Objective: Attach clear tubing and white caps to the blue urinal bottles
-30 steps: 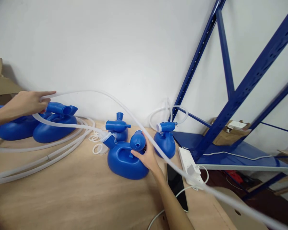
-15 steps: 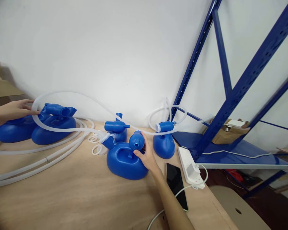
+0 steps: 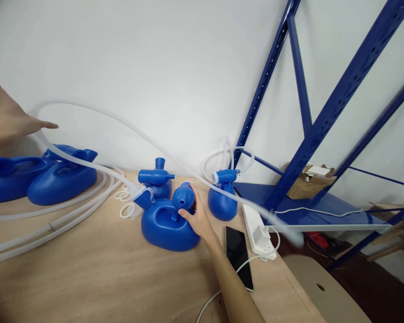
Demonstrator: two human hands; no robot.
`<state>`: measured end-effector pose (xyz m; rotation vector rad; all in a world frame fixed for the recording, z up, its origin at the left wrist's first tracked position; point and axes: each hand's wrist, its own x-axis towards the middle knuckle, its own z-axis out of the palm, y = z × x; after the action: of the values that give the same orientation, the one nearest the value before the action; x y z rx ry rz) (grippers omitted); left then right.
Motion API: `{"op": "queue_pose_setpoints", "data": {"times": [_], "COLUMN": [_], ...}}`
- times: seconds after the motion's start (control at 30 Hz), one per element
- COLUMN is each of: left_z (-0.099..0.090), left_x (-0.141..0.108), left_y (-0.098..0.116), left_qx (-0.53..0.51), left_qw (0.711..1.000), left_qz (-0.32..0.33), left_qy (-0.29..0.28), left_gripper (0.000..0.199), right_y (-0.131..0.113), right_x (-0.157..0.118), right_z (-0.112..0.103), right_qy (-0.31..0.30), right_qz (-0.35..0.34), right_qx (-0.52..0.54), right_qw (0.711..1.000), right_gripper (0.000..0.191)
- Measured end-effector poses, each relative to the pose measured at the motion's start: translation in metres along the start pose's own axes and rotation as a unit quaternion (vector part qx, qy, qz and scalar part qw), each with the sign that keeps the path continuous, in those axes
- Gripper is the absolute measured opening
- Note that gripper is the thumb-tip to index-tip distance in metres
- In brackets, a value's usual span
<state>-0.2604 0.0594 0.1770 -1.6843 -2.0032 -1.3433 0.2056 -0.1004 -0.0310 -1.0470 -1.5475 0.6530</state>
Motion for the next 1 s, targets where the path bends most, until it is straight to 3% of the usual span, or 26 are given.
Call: {"op": "queue_pose_setpoints", "data": {"times": [0.07, 0.17, 0.27, 0.4, 0.53, 0.63, 0.73, 0.87, 1.0], "left_z": [-0.003, -0.001, 0.010, 0.033, 0.055, 0.063, 0.061, 0.054, 0.053], "left_x": [-0.004, -0.009, -0.012, -0.015, -0.023, -0.037, -0.057, -0.092, -0.125], "left_y": [0.022, 0.052, 0.067, 0.055, 0.023, 0.010, 0.018, 0.061, 0.114], "left_qx": [0.035, 0.046, 0.046, 0.099, 0.133, 0.163, 0.197, 0.222, 0.199], "left_qw": [0.995, 0.960, 0.940, 0.880, 0.807, 0.784, 0.781, 0.827, 0.823], "left_qz": [0.092, 0.277, 0.338, 0.449, 0.546, 0.570, 0.558, 0.464, 0.443], "left_qy": [0.014, -0.006, -0.010, -0.120, -0.181, -0.187, -0.198, -0.226, -0.295], "left_gripper": [0.150, 0.110, 0.083, 0.054, 0.053, 0.053, 0.058, 0.063, 0.079], "right_y": [0.000, -0.002, -0.003, -0.003, -0.003, -0.003, -0.001, 0.002, 0.001], "right_x": [0.000, -0.001, -0.001, -0.001, -0.001, -0.001, -0.001, -0.002, -0.002], "right_z": [0.001, 0.002, 0.004, 0.004, 0.003, 0.003, 0.003, 0.004, 0.004], "right_qy": [0.004, 0.009, 0.011, 0.004, 0.008, 0.010, 0.016, 0.016, 0.012], "right_qz": [0.002, 0.002, 0.003, 0.010, -0.002, -0.009, -0.016, -0.016, -0.007], "right_qx": [-0.005, -0.010, 0.003, 0.006, -0.011, -0.034, -0.048, -0.027, -0.013], "right_qw": [1.000, 1.000, 1.000, 1.000, 1.000, 0.999, 0.999, 0.999, 1.000], "right_gripper": [0.099, 0.098, 0.101, 0.103, 0.102, 0.100, 0.098, 0.098, 0.101]}}
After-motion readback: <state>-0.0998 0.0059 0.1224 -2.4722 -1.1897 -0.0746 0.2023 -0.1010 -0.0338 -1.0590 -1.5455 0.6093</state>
